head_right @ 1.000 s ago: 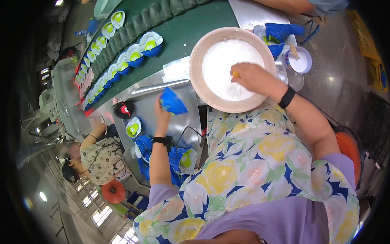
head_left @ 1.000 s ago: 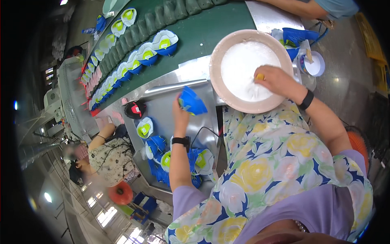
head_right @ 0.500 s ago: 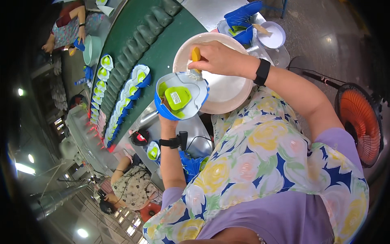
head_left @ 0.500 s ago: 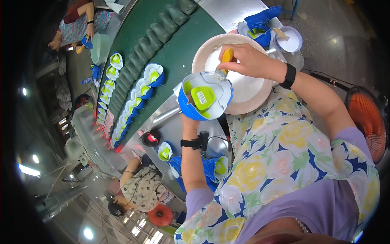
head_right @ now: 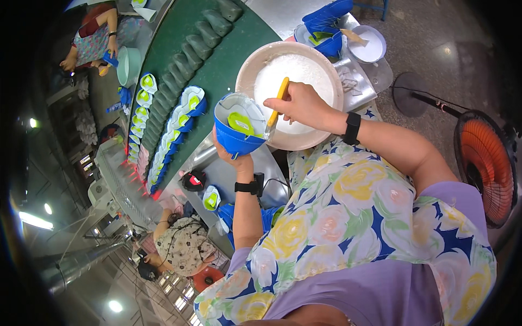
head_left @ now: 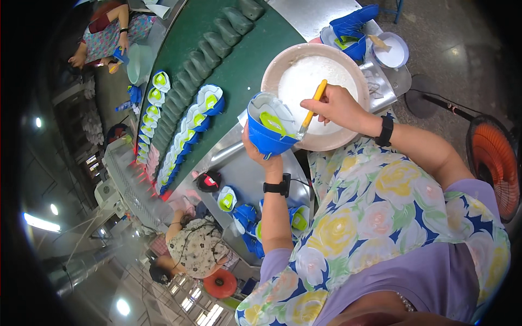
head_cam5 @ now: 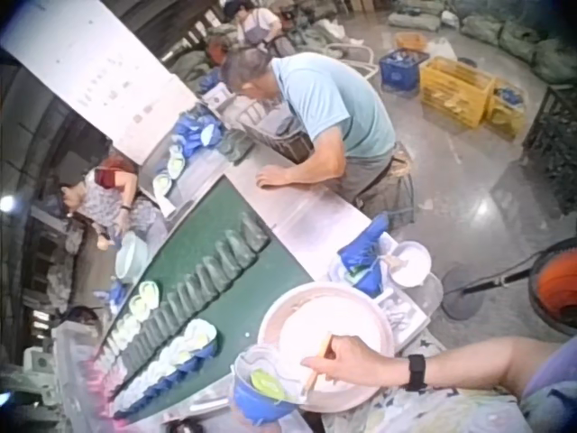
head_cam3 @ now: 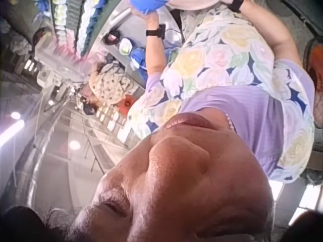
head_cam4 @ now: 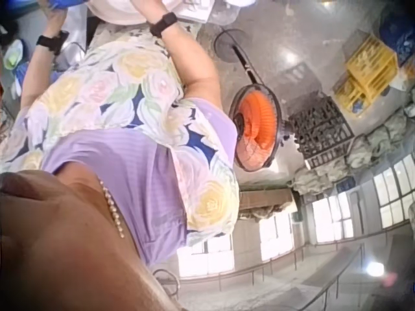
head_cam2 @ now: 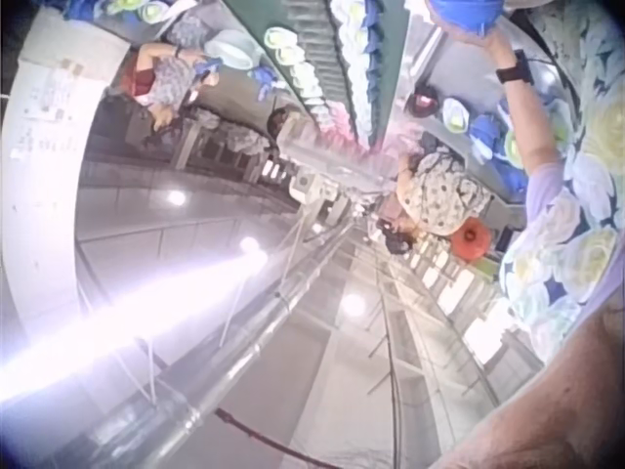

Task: The person picks up blue shoe molds from a conveyor belt, applies white paint to the interior using a brush, and places them back on the belt. The process is continuous and repetitive, with other workers visible in the background.

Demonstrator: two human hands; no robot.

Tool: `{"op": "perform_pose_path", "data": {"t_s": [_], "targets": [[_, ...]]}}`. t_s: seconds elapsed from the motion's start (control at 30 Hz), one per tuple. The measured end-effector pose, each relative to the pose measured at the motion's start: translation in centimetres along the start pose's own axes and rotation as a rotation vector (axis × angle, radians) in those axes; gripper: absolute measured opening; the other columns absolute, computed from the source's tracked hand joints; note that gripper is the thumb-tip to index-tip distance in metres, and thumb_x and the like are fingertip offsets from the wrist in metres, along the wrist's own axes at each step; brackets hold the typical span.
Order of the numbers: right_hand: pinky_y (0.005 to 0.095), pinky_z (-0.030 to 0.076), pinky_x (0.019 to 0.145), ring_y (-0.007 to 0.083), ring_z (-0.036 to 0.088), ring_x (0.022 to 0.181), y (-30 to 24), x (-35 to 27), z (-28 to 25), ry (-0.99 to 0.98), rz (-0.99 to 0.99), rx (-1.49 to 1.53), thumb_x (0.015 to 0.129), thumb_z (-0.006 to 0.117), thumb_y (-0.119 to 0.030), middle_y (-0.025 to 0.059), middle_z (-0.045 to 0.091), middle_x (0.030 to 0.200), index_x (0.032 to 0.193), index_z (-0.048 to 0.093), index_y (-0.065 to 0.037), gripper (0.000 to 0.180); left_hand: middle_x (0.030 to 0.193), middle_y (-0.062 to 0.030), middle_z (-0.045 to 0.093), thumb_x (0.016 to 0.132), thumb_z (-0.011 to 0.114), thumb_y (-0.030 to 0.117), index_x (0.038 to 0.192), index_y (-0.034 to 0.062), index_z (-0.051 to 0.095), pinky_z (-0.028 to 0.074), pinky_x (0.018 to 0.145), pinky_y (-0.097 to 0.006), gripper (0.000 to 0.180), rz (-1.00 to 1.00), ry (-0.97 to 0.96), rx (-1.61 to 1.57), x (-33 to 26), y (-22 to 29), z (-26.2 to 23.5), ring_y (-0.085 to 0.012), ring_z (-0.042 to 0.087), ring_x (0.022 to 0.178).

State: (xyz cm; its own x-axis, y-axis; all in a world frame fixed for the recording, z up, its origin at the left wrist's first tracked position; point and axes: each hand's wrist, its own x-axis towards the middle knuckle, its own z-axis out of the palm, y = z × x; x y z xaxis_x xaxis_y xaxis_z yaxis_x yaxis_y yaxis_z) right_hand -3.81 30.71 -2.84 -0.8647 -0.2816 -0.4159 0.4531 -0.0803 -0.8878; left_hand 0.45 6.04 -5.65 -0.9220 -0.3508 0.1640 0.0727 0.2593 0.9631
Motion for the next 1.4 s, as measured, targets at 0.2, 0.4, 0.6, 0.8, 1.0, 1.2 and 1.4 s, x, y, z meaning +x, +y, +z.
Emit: {"op": "perform_pose_path", "data": {"t_s": [0.2,0.4,0.6,0.8,1.0,1.2,1.4], "targets": [[0.0228,0.050,0.062,0.0105,0.063,0.070,-1.0,0.3,-2.4,-0.096,-0.299,-0.156,0.089,0.070,-0.015,0.0063,0.067,0.084,0.098,0.062,-0.001,0.018,0.124,-0.0109,0.061,0.093,0.060,0.030,0.131,0.0053,0.053,0.052,0.094,-0.039,0.047,-0.674,-0.183,-0.067,1.2,0.0,-3.4,-0.0243,0.062,0.111],[0.0324,0.051,0.072,0.0234,0.065,0.081,-1.8,0.4,-0.8,-0.242,-0.795,-0.177,0.089,0.070,-0.020,0.0080,0.066,0.087,0.098,0.062,-0.006,0.019,0.122,-0.0123,0.064,0.096,0.056,0.037,0.126,0.0062,0.057,0.056,0.090,-0.043,0.043,-1.260,-0.563,-0.664,-2.6,-1.0,-2.7,-0.0260,0.064,0.108],[0.0351,0.051,0.070,0.0270,0.064,0.078,-1.0,1.6,-0.1,-0.252,-0.930,-0.362,0.088,0.070,-0.018,0.0098,0.064,0.089,0.093,0.061,-0.005,0.016,0.122,-0.0128,0.063,0.098,0.052,0.037,0.127,0.0055,0.056,0.054,0.094,-0.043,0.042,-1.374,-0.454,-1.070,-3.6,0.5,-0.8,-0.0254,0.064,0.108],[0.0333,0.049,0.063,0.0243,0.064,0.068,-1.7,1.7,-3.3,-0.363,-0.471,-0.506,0.086,0.071,-0.021,0.0095,0.065,0.078,0.089,0.059,-0.004,0.021,0.127,-0.0116,0.060,0.097,0.053,0.038,0.131,0.0070,0.053,0.051,0.098,-0.043,0.046,-1.081,-0.421,-0.696,-2.0,0.2,-3.0,-0.0255,0.060,0.115],[0.0333,0.050,0.065,0.0250,0.065,0.071,-2.7,2.3,-1.4,-0.183,-0.764,-0.371,0.087,0.070,-0.021,0.0095,0.066,0.082,0.091,0.060,-0.005,0.019,0.129,-0.0096,0.059,0.099,0.051,0.036,0.137,0.0080,0.049,0.050,0.098,-0.044,0.047,-1.062,-0.460,-0.651,-0.7,0.4,-3.9,-0.0258,0.060,0.115],[0.0324,0.048,0.060,0.0252,0.063,0.065,-2.2,3.2,-1.6,-0.159,-0.560,-0.569,0.087,0.071,-0.023,0.0109,0.065,0.075,0.086,0.061,-0.004,0.021,0.134,-0.0073,0.055,0.100,0.050,0.036,0.141,0.0124,0.045,0.048,0.101,-0.044,0.047,-0.891,-0.247,-0.611,0.0,-0.3,-4.7,-0.0249,0.057,0.120],[0.0285,0.045,0.053,0.0133,0.061,0.058,-2.5,2.5,-1.6,0.068,-0.333,-0.399,0.086,0.073,-0.027,0.0066,0.062,0.064,0.079,0.063,0.001,0.031,0.125,-0.0041,0.060,0.100,0.050,0.033,0.134,0.0166,0.049,0.054,0.084,-0.039,0.037,-0.720,-0.070,-0.402,3.0,-2.7,-7.7,-0.0209,0.059,0.112]]}}
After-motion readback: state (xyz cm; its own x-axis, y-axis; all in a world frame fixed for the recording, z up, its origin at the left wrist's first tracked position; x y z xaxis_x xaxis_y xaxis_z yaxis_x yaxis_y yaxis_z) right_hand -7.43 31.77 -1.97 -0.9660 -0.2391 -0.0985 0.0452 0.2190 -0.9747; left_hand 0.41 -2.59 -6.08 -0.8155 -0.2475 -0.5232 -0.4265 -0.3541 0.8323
